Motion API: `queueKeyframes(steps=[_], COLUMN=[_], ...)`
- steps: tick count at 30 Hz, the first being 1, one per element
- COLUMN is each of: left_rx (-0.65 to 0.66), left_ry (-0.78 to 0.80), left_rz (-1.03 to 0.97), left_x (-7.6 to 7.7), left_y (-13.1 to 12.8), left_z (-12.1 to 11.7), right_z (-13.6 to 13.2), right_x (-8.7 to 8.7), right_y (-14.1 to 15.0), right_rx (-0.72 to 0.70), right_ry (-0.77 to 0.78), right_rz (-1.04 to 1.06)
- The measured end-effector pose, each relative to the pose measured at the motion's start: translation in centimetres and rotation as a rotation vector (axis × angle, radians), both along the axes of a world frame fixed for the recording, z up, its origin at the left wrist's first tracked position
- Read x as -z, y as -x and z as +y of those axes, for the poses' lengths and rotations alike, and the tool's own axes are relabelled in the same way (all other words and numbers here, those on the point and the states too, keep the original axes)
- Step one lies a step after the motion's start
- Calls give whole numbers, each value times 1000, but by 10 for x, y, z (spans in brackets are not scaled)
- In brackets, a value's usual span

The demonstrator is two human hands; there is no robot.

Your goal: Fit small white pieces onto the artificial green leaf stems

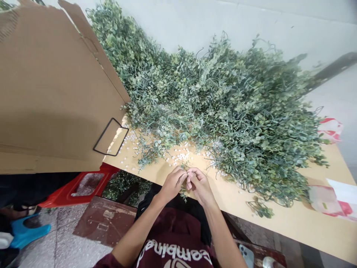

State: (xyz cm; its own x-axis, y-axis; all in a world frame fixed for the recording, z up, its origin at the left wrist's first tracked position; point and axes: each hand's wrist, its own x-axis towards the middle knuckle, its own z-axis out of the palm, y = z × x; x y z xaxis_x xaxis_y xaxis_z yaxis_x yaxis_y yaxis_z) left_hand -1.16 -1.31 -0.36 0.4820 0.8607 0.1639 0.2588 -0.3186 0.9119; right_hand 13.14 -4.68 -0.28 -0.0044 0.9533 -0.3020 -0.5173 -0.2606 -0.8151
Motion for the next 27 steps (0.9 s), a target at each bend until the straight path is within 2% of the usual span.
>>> queueKeyframes(steps=[3,6,9,11,16,21,24,27], left_rx=[-18,-33,-37,-47,-115,-167,-179,-184], left_ry=[2,-2,-4,2,64,120,68,6], left_rz=[14,21,26,36,56,99,148,169], left_x=[-1,-3,-4,-4,-4,-3,-2,-3], left_y=[-2,-2,-1,-1,-5,-11,-16,-19], left_z=[0,0,1,1,0,7,15,20], right_z=[-2,-5,-6,-1,31,63,65,54], right_x=[2,4,0,-6,-21,-21,-17,-15], right_y=[4,9,6,-3,-29,-29,-26,-30], right_rx=[76,136,119,53,-46,-98,-64,-49], right_ry=[-41,-83,-116,-141,-190,-224,-225,-163], right_rz=[-46,-178,-380,-511,-850,-1235,-1259,-1045])
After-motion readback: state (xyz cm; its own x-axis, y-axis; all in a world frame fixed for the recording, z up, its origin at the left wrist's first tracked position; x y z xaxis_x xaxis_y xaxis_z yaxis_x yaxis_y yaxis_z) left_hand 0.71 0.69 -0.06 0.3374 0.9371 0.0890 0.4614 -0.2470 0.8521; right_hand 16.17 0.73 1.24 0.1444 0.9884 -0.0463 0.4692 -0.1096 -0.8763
